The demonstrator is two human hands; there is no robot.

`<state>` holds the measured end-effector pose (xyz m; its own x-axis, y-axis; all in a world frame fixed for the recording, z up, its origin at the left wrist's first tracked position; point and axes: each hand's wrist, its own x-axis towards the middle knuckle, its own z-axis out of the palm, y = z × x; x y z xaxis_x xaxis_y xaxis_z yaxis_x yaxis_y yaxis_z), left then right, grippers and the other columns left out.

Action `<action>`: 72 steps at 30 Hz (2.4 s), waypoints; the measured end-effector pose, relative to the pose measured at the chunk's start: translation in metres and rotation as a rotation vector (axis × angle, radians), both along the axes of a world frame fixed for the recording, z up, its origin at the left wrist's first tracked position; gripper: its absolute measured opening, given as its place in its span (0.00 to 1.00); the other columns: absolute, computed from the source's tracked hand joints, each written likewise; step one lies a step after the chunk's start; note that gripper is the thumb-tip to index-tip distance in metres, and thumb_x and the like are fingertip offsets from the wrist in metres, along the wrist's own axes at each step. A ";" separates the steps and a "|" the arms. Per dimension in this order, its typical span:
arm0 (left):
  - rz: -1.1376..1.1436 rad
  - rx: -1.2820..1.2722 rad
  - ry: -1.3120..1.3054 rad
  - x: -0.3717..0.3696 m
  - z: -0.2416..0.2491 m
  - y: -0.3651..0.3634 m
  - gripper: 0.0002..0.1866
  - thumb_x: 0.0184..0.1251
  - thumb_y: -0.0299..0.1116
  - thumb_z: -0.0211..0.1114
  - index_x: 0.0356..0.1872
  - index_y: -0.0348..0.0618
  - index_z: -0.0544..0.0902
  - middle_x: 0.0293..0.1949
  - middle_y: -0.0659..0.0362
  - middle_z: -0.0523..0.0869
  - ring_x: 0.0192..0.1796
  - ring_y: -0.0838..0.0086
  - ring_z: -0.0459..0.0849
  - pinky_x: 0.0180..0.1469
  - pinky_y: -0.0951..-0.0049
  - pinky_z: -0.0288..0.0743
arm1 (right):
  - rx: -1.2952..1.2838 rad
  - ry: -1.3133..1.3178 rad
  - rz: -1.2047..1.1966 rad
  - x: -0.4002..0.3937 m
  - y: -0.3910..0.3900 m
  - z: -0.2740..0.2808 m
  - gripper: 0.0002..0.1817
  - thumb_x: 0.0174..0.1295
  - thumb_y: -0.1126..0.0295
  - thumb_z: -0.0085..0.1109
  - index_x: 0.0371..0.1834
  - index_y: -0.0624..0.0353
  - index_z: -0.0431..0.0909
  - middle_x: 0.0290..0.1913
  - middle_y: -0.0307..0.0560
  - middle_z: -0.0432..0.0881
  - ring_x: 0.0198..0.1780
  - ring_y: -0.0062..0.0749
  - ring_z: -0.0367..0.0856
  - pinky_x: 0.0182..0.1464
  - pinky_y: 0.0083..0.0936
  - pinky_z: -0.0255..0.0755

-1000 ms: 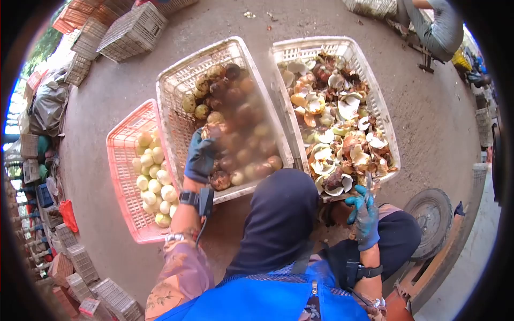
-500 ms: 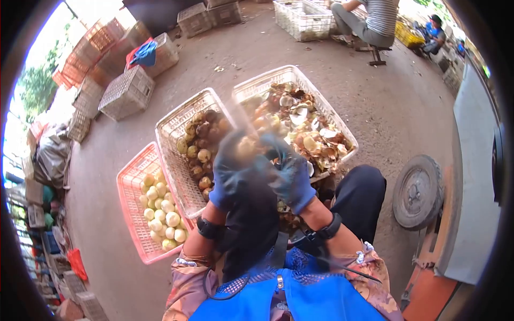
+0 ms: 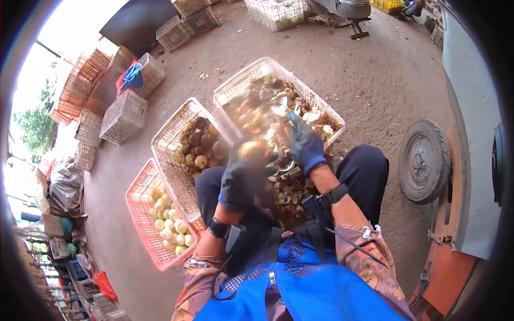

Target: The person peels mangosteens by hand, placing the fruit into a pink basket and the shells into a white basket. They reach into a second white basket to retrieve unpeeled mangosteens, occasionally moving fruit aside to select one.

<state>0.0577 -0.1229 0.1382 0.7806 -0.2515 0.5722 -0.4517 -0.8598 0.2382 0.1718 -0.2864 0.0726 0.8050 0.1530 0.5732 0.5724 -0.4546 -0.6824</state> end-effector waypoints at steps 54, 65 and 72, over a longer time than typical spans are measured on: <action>0.060 -0.891 0.488 0.024 -0.055 -0.007 0.12 0.40 0.29 0.74 0.31 0.51 0.88 0.46 0.52 0.80 0.49 0.57 0.81 0.51 0.62 0.76 | -0.428 -0.002 0.401 -0.048 -0.008 -0.050 0.09 0.57 0.65 0.60 0.37 0.58 0.78 0.40 0.60 0.78 0.45 0.54 0.79 0.40 0.42 0.76; -0.025 -0.635 0.197 0.036 -0.081 -0.011 0.29 0.41 0.16 0.67 0.52 0.34 0.75 0.40 0.58 0.83 0.38 0.75 0.83 0.41 0.77 0.79 | -0.663 0.403 0.156 -0.045 0.001 -0.001 0.14 0.60 0.63 0.59 0.46 0.57 0.74 0.40 0.56 0.81 0.40 0.53 0.84 0.40 0.43 0.77; 0.002 -0.664 0.238 0.035 -0.072 -0.015 0.28 0.42 0.18 0.66 0.52 0.34 0.75 0.42 0.57 0.82 0.41 0.74 0.83 0.44 0.77 0.79 | -0.408 0.552 0.153 -0.034 0.007 -0.019 0.12 0.63 0.64 0.55 0.36 0.61 0.80 0.36 0.60 0.83 0.40 0.55 0.84 0.43 0.40 0.78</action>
<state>0.0926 -0.1382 0.0658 0.9036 0.0936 0.4181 -0.3208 -0.4991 0.8050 0.1378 -0.2796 0.0534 0.9139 0.4040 -0.0405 0.2694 -0.6781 -0.6838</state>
